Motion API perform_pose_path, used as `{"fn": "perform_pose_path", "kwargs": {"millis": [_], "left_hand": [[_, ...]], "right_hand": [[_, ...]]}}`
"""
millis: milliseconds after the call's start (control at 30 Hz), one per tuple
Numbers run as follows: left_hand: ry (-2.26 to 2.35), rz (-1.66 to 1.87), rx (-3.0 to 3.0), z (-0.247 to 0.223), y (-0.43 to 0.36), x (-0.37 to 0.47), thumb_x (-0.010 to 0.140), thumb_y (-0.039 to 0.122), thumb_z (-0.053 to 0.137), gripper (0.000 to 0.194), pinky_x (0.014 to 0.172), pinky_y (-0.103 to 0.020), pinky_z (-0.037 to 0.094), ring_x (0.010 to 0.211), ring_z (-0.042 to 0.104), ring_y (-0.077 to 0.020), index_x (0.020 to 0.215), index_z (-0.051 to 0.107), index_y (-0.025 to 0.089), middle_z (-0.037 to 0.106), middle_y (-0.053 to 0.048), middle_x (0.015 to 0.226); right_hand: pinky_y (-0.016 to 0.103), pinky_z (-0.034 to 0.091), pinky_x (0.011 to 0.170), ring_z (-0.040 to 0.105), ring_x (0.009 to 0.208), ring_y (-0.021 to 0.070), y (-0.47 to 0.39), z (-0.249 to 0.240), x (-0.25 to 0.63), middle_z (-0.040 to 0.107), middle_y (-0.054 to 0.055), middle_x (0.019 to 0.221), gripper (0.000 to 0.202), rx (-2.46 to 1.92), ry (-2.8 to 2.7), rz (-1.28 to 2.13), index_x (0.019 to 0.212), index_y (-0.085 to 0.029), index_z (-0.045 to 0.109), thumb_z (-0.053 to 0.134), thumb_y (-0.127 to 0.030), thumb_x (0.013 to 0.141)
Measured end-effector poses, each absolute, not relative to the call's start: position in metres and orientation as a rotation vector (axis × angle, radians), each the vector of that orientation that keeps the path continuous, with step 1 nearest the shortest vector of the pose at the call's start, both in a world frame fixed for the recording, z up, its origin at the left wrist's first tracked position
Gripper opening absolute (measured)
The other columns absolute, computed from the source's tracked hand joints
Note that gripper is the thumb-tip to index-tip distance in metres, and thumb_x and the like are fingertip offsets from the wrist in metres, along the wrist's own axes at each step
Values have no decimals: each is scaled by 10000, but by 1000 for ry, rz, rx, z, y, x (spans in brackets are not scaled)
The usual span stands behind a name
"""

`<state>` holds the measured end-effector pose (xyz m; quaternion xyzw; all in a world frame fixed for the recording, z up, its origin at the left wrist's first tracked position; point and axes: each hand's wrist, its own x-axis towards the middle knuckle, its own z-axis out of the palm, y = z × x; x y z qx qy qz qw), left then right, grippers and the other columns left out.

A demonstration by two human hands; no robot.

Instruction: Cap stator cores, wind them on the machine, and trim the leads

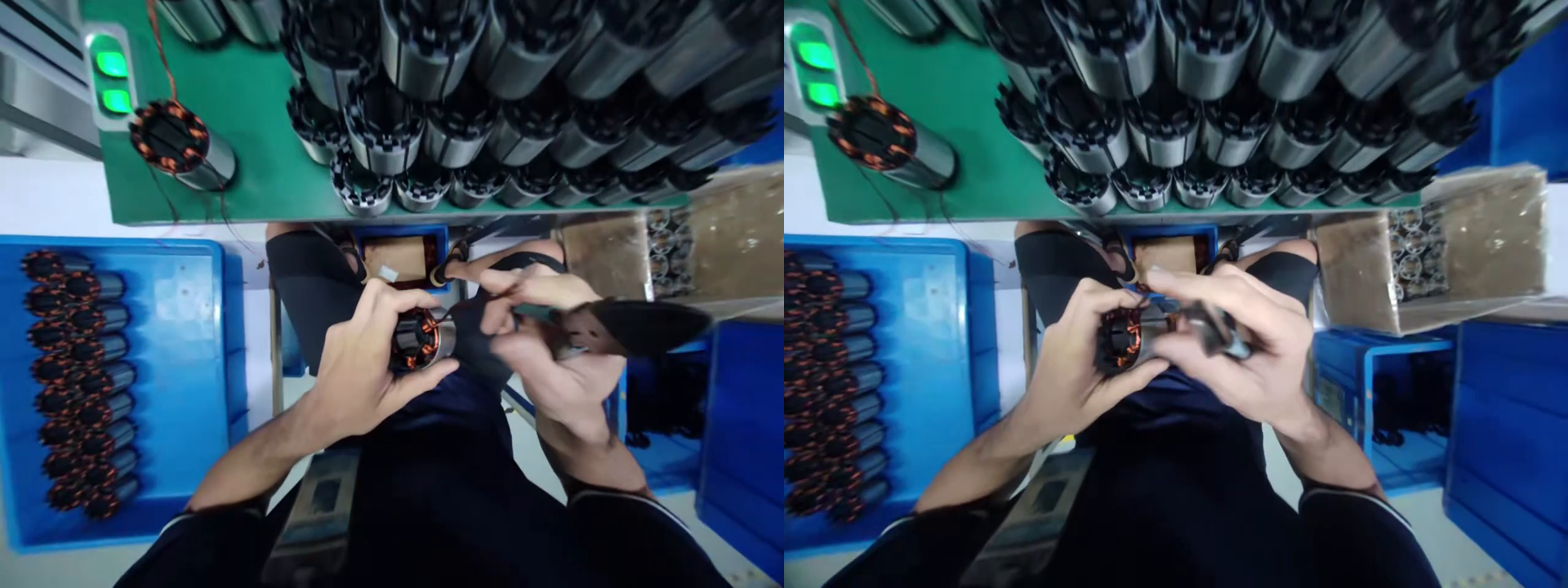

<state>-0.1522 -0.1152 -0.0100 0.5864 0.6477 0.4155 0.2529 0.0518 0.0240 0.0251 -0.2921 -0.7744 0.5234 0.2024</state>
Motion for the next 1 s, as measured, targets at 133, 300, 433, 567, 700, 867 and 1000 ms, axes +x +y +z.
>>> {"fn": "perform_pose_path", "kwargs": {"millis": [133, 300, 433, 567, 700, 867, 1000], "left_hand": [[1763, 1107, 1597, -16, -119, -143, 1083, 588, 878, 590, 871, -331, 687, 1192, 811, -241, 1506, 581, 302, 734, -60, 1325], [1565, 1412, 1348, -33, -129, -137, 1081, 371, 905, 580, 1119, -453, 714, 1559, 685, -329, 1512, 521, 314, 651, -157, 1573], [1361, 1423, 1082, -45, -132, -129, 1116, 488, 814, 517, 956, -383, 731, 1549, 660, -330, 1445, 438, 355, 540, -146, 1569], [1227, 1429, 708, -53, -126, -119, 1131, 728, 673, 493, 757, -332, 676, 1176, 762, -242, 1287, 386, 358, 522, -77, 1420], [1270, 1440, 560, -57, -118, -114, 1105, 663, 688, 479, 674, -317, 602, 975, 684, -185, 1228, 338, 360, 530, -70, 1441], [1646, 1418, 655, -57, -111, -120, 1126, 669, 474, 393, 677, -363, 529, 944, 671, -198, 1284, 304, 352, 560, -125, 1535], [1788, 1345, 788, -53, -117, -130, 1173, 595, 466, 306, 765, -400, 616, 1006, 729, -193, 1349, 358, 369, 563, -115, 1597]], "right_hand": [[411, 604, 804, 730, 841, 225, 28, 26, 37, 835, 7, 931, 185, -776, -1959, 1477, 1079, -350, 929, 914, -189, 989], [367, 610, 679, 698, 711, 190, 25, 8, 42, 794, 14, 831, 39, -901, -1664, 1926, 1045, -308, 929, 936, -341, 1025], [358, 646, 666, 655, 653, 163, 15, -8, 39, 775, 2, 829, 145, -933, -1555, 2050, 986, -302, 897, 955, -432, 1012], [415, 716, 724, 685, 689, 187, 10, -10, 30, 768, 5, 837, 155, -966, -1680, 1961, 980, -319, 899, 920, -457, 1047], [418, 719, 806, 778, 822, 220, 16, 1, 26, 804, 21, 931, 152, -1029, -1925, 1786, 1012, -315, 895, 902, -454, 1072], [493, 667, 955, 833, 1127, 319, 27, 24, 51, 837, 44, 1182, 182, -1171, -2221, 1324, 1304, -387, 854, 788, -410, 1136], [523, 668, 972, 825, 1042, 307, 19, 21, 74, 859, 17, 1347, 668, -929, -2472, 1395, 1650, -501, 725, 745, -197, 1056]]}}
